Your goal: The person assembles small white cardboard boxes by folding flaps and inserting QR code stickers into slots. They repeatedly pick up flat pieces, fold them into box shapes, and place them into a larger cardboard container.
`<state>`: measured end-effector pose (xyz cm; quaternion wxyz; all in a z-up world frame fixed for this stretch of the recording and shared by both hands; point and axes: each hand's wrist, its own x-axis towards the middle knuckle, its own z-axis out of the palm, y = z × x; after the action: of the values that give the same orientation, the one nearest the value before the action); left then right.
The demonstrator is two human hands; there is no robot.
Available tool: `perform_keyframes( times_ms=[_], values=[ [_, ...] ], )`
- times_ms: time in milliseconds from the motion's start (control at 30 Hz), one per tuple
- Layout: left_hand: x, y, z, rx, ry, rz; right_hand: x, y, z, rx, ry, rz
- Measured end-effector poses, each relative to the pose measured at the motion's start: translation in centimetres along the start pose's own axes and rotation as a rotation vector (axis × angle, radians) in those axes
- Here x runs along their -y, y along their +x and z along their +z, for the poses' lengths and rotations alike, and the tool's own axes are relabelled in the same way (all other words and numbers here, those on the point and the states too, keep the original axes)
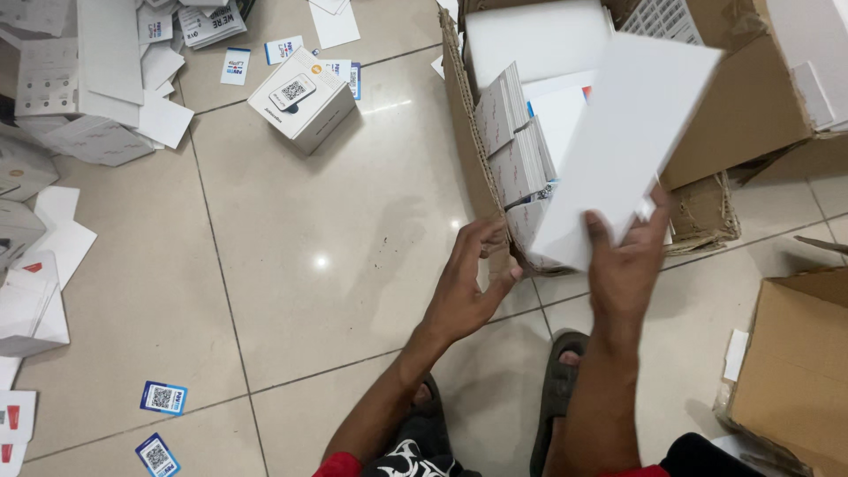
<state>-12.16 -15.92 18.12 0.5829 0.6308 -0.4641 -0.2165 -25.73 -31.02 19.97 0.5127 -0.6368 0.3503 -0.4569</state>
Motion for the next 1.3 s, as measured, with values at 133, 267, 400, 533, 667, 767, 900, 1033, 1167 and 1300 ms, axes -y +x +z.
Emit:
perform_keyframes(
  times_ms=[133,267,400,533,667,767,900,1033,1167,1300],
  values=[
    [1.4,-1.8,-0.5,0.038,0.002,-0.242,-4.9,6.1,-4.5,-0.004,-0.357,-0.144],
    [3.2,-3.8,-1.5,0.041,0.091,-0.456,-10.3,9.4,-3.2,0.221,-0.517,0.221],
    [4.5,-6.2,-3.6,-0.033,0.130,-0.534,-12.6,8.6,-1.7,0.260,-0.837,0.167],
    [8.6,-12.0,-8.1,-0.201,0.492,-0.467,-12.2,7.3,-0.9,0.240,-1.008,-0.010],
    [12.7,-22.5,-12.4,-0.471,0.876,-0.543,-8.9,4.6,1.9,0.126,-0.844,-0.220],
    [13.8,-31.7,-15.2,-0.754,1.076,-0.749,-5.5,1.0,6.2,0.123,-0.762,-0.398],
    [13.2,-43.9,-16.1,-1.141,1.173,-1.060,-3.7,-2.2,13.4,0.239,-0.785,-0.660],
    [12.1,-50.7,-17.1,-1.278,1.095,-1.296,-6.3,-7.3,20.4,0.823,-0.609,-0.424],
    [12.4,-51.1,-20.8,-1.216,1.114,-1.396,-10.9,-16.9,25.4,1.242,-0.720,-0.376],
    [13.6,-49.1,-26.7,-1.182,1.134,-1.384,-12.4,-26.8,27.6,1.477,-0.828,-0.625]
  ],
)
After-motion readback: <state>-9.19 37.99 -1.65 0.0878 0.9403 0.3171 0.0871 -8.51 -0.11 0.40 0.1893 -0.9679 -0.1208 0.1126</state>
